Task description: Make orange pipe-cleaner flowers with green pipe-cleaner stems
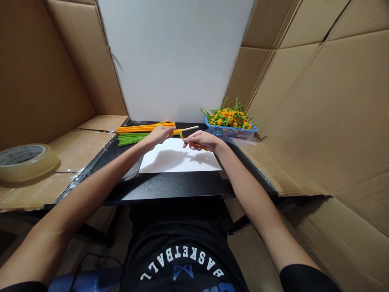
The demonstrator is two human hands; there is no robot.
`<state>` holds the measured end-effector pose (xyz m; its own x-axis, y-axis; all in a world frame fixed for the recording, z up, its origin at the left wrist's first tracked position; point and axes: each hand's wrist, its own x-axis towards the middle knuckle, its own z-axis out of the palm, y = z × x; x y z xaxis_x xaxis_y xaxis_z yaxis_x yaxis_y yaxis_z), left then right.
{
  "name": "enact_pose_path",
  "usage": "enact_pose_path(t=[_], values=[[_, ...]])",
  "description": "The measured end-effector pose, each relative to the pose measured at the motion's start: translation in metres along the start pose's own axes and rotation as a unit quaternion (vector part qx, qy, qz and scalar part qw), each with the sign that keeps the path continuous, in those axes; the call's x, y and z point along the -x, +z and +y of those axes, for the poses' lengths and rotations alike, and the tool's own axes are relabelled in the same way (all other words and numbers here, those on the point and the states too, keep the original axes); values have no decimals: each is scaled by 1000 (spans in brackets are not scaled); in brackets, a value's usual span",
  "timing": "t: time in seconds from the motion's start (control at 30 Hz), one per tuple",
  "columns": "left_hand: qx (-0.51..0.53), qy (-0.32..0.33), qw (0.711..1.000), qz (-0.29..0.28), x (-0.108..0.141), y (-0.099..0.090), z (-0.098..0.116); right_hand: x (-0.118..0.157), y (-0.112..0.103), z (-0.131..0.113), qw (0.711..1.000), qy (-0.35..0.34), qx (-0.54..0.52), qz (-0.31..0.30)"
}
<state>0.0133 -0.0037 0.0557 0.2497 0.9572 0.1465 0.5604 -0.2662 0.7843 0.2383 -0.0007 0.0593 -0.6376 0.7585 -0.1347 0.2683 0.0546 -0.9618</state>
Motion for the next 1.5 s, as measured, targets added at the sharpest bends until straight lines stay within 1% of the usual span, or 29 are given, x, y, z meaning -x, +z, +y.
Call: enact_pose_path(t=[0.13,0.23,0.33,0.43,0.5,0.53,0.6,0.67,0.73,0.8,0.83,0.9,0.97,1.0,1.07,1.13,1.2,1.27,1.33,1.4,1.5], values=[[18,29,996,-84,4,-2,3,1,-5,0,1000,9,-7,4],[-15,46,991,-125,7,-5,5,2,-11,0,999,13,-31,7],[-65,65,986,-140,9,-8,6,1,-16,1,999,6,-50,6],[-141,70,978,-138,11,-8,8,2,-15,1,999,-2,-50,0],[-210,84,968,-111,12,-6,7,3,-11,-1,999,-11,-48,-1],[-244,94,961,-86,12,-4,6,3,-10,-3,999,-18,-49,-2],[-296,110,948,-22,12,0,5,5,-6,-5,998,-32,-51,-6],[-317,108,941,53,13,2,4,5,-3,-7,998,-41,-55,-9],[-300,92,940,135,13,2,6,6,-1,-7,997,-48,-61,-13],[-254,79,942,205,12,-1,8,5,-1,-6,996,-52,-70,-28],[-223,77,946,224,12,-2,9,5,-1,-6,995,-51,-74,-38],[-154,82,958,230,10,-7,9,4,-4,-3,994,-41,-80,-56],[-83,86,973,199,8,-10,9,3,-8,-1,994,-27,-83,-62],[-53,89,980,169,7,-11,8,2,-11,1,994,-19,-85,-60],[-18,95,992,86,7,-12,8,1,-16,3,995,-5,-92,-45],[-23,107,994,-9,9,-12,8,1,-19,4,995,7,-95,-23],[-48,114,990,-73,10,-11,9,0,-20,5,996,10,-85,0],[-63,123,986,-99,11,-8,9,0,-18,4,998,7,-68,18],[-48,128,984,-110,11,-4,9,1,-14,2,998,6,-56,31],[-3,118,986,-119,11,0,9,2,-9,0,998,10,-54,36],[94,70,985,-125,11,5,10,4,-3,-3,997,6,-64,36]])
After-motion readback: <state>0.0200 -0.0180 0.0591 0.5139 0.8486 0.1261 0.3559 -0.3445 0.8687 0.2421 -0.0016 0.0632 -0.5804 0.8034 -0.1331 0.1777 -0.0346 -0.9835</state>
